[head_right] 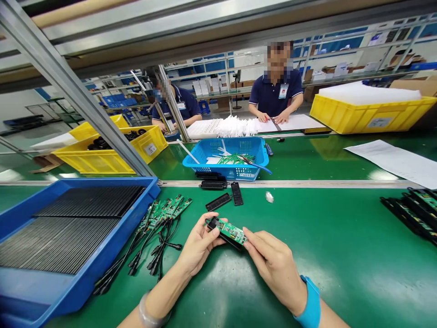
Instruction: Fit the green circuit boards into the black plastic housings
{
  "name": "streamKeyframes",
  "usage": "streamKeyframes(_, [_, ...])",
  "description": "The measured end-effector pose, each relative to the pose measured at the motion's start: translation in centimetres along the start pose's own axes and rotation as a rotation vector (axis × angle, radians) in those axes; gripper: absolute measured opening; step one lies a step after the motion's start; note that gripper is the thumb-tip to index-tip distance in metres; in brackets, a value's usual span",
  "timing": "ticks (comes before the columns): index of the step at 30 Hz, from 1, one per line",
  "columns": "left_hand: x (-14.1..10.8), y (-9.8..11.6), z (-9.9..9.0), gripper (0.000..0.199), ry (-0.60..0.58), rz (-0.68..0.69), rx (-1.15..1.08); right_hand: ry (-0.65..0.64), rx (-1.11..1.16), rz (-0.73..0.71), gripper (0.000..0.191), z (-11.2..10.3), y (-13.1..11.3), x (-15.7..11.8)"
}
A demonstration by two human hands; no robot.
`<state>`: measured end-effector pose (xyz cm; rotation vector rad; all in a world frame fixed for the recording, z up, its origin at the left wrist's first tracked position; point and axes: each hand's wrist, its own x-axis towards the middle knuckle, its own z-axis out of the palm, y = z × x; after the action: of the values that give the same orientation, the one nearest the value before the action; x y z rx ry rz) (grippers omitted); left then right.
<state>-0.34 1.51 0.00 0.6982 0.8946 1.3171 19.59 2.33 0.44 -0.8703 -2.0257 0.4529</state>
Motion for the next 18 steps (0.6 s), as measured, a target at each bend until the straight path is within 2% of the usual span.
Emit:
streamKeyframes(3, [0.04, -0.19, -0.01, 0.046, 0.007, 0.015, -0.021, 0.037, -0.001, -0.013, 0.031, -0.07, 0.00, 0.23])
streamKeyframes(8, [-0.03, -0.41, 0.10, 0.052, 0.024, 0.053, -0.072, 0.019, -0.005, -0.014, 0.030, 0.36, 0.47, 0.16])
streamKeyframes(13, [0.04, -0.70, 0.26, 0.048, 0.032, 0.083, -0.043, 0.057, 0.017, -0.052, 0.036, 0.44, 0.45, -0.02])
streamKeyframes(18, [-0.17, -0.91, 0.46, 0.049, -0.001, 0.073, -0.064, 0.011, 0.033, -0.038, 0.032, 0.51, 0.40, -0.01])
